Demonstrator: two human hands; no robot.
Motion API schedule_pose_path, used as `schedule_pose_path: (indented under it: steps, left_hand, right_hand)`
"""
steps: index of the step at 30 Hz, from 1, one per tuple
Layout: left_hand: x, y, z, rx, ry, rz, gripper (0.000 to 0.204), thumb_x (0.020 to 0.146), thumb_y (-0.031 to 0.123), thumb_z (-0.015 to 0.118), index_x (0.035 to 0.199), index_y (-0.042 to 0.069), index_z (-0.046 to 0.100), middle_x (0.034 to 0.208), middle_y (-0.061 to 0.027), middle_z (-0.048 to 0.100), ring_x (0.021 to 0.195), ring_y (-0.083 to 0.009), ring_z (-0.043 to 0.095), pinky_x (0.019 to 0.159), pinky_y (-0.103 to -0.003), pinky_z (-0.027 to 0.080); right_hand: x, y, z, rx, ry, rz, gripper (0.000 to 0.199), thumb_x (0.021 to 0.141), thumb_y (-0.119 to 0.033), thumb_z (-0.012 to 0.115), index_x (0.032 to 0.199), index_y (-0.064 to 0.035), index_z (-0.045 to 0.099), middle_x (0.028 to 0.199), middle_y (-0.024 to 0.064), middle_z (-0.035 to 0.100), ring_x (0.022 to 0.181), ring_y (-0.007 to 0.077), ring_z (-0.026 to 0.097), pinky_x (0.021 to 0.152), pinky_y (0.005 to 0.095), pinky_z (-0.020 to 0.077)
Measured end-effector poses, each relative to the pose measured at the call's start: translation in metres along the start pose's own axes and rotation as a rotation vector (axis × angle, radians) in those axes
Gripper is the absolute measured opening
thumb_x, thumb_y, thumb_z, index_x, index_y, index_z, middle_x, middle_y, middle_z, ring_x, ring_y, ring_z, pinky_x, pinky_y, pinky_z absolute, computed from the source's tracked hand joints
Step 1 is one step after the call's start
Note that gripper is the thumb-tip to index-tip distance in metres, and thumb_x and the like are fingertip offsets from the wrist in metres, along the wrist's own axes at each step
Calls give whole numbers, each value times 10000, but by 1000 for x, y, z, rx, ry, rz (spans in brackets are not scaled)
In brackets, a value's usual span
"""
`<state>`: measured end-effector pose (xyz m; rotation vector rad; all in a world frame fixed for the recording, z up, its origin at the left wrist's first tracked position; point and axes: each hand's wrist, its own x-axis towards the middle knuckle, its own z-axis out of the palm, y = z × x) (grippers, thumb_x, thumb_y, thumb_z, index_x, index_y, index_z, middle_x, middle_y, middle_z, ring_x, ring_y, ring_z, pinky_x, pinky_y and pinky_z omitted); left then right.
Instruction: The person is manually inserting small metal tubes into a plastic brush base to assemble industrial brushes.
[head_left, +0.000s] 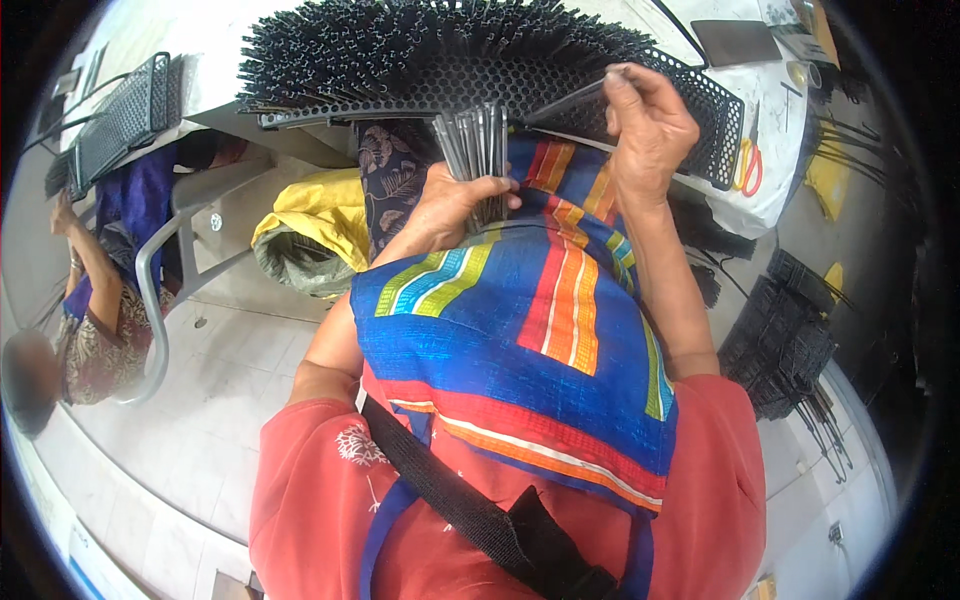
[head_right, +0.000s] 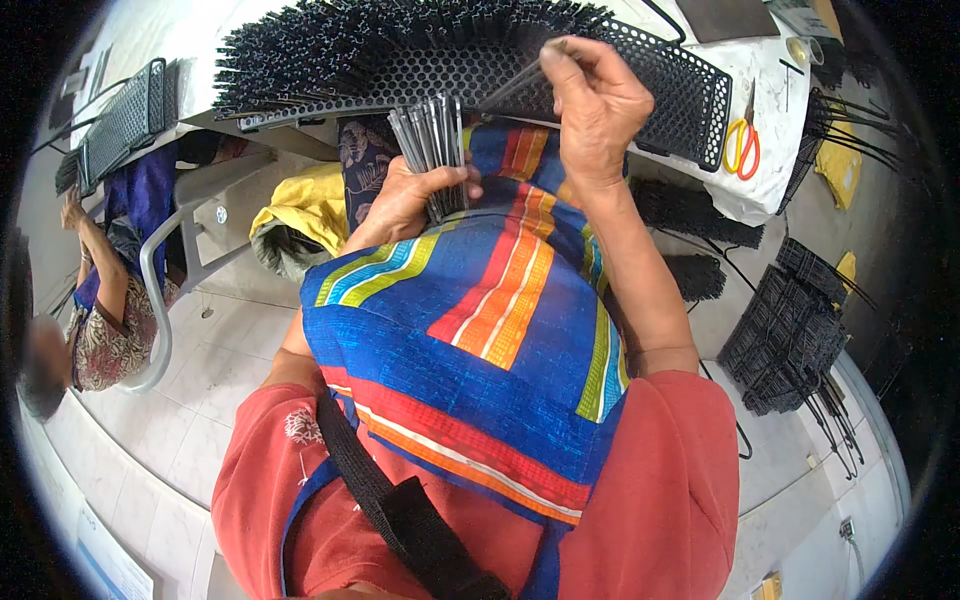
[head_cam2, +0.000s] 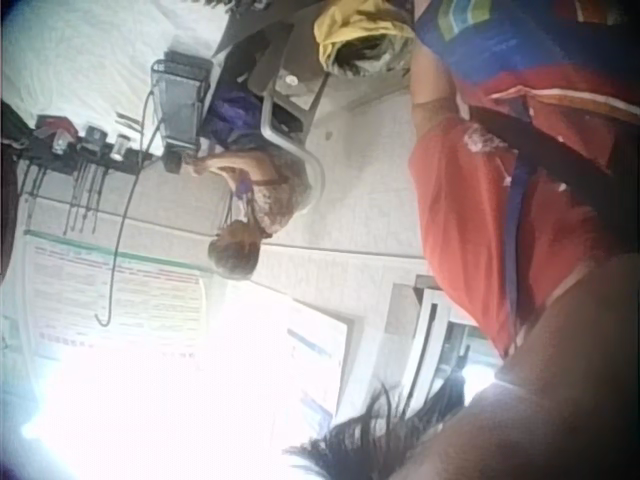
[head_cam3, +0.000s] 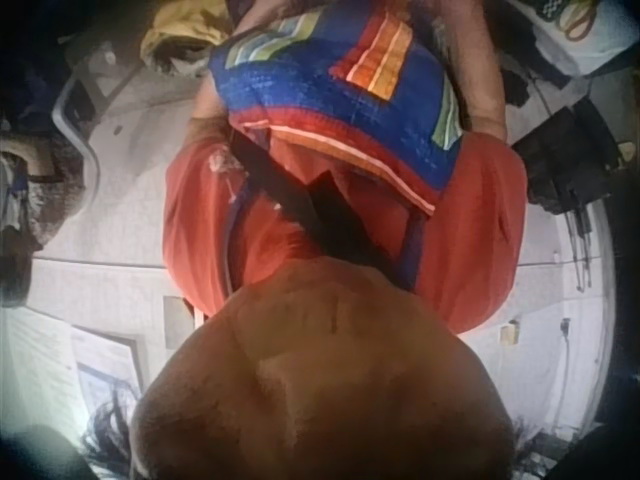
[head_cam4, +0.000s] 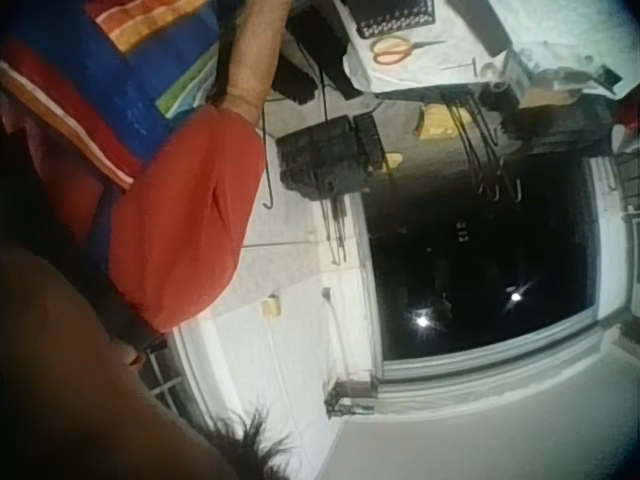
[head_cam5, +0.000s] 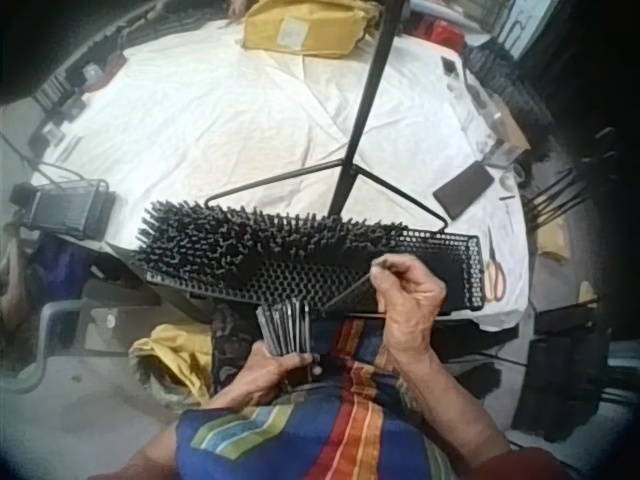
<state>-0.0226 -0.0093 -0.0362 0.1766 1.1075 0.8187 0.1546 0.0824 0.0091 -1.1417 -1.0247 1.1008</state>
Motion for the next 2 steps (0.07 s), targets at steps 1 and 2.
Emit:
schedule_pose_path:
  steps: [1,2]
  left_hand:
    - [-1,-1,1,31,-23,40,151,781,-58,644,926,-49,607,843,-170,675,722,-246,686,661,-340,572]
    - [-1,-3,0,61,-50,79,162,786,-51,643,944,-53,604,857,-180,677,731,-249,690,658,-341,573]
  right_hand:
    - [5,0,2,9,8,-74,91,848,-62,706,923,-11,698,681,-32,597,534,9,457,463,157,334]
    - [10,0,4,11,-6,-147,104,845,-68,713,937,-21,701,692,-28,601,538,8,458,464,164,340]
